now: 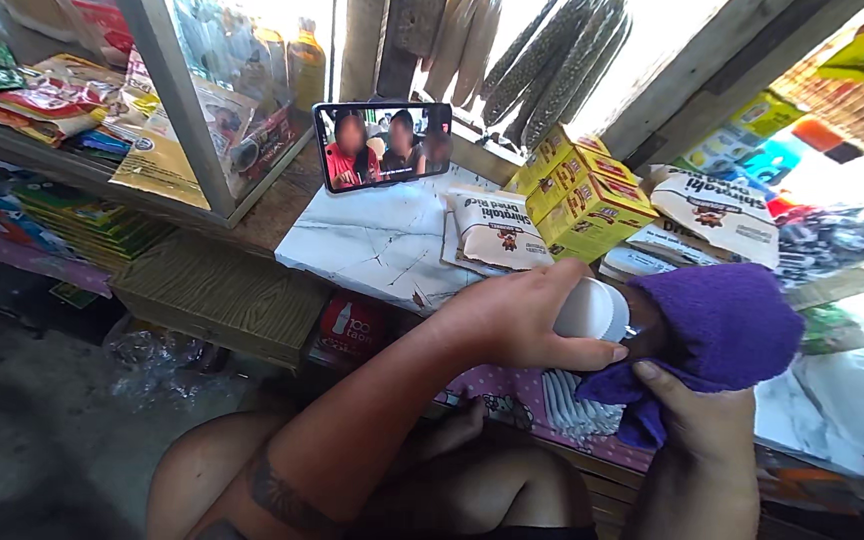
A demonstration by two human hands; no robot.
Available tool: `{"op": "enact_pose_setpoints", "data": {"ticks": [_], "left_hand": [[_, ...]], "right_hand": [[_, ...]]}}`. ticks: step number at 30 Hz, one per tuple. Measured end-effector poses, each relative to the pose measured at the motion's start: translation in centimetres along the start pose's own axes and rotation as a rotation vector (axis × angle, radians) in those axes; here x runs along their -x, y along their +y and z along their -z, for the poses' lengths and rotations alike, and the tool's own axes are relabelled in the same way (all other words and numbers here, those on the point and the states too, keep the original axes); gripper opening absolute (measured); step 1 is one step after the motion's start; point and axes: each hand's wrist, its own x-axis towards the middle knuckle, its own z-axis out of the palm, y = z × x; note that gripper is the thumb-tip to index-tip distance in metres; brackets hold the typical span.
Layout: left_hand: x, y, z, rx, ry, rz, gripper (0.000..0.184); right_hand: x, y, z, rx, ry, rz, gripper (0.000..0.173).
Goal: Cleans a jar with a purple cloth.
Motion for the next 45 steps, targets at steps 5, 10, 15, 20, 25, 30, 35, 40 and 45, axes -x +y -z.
{"op": "enact_pose_setpoints", "data": {"ticks": [5, 10, 15, 20, 25, 30, 35, 40, 45], "left_hand": [[0.0, -0.09, -0.1, -0.003, 0.01, -0.013, 0.063], [0.04, -0.02, -0.06, 0.0, 0.012, -0.008, 0.064], [0.04, -0.07, -0.06, -0.023, 0.01, -0.004, 0.064], [0.09, -0.12, -0.07, -0.01, 0.016, -0.019, 0.063], [0.07, -0.13, -0.07, -0.015, 0.015, -0.016, 0.063], [0.06, -0.22, -0.17, -0.004, 0.029, -0.029, 0.063], [0.07, -0.09, -0.09, -0.015, 0.02, -0.029, 0.063], [0.13, -0.14, -0.13, -0.011, 0.028, -0.042, 0.061], [0.15, -0.11, -0.12, -0.011, 0.029, -0.031, 0.061]], "right_hand": [[0.07, 0.01, -0.03, -0.023, 0.011, 0.029, 0.046], [0.02, 0.18, 0.2, -0.024, 0.024, 0.063, 0.027], [0.16, -0.01, 0.18, -0.05, 0.014, 0.046, 0.032], [-0.03, -0.09, 0.03, -0.071, -0.025, 0.018, 0.057], [0.09, -0.26, -0.16, -0.054, 0.008, 0.001, 0.058], [0.11, -0.2, -0.12, -0.068, 0.007, 0.013, 0.046], [0.08, -0.54, -0.34, -0.107, 0.041, -0.001, 0.033], [0.15, -0.16, 0.06, -0.137, -0.005, -0.001, 0.045], [-0.09, -0.28, 0.21, -0.137, -0.053, -0.03, 0.054]]}}
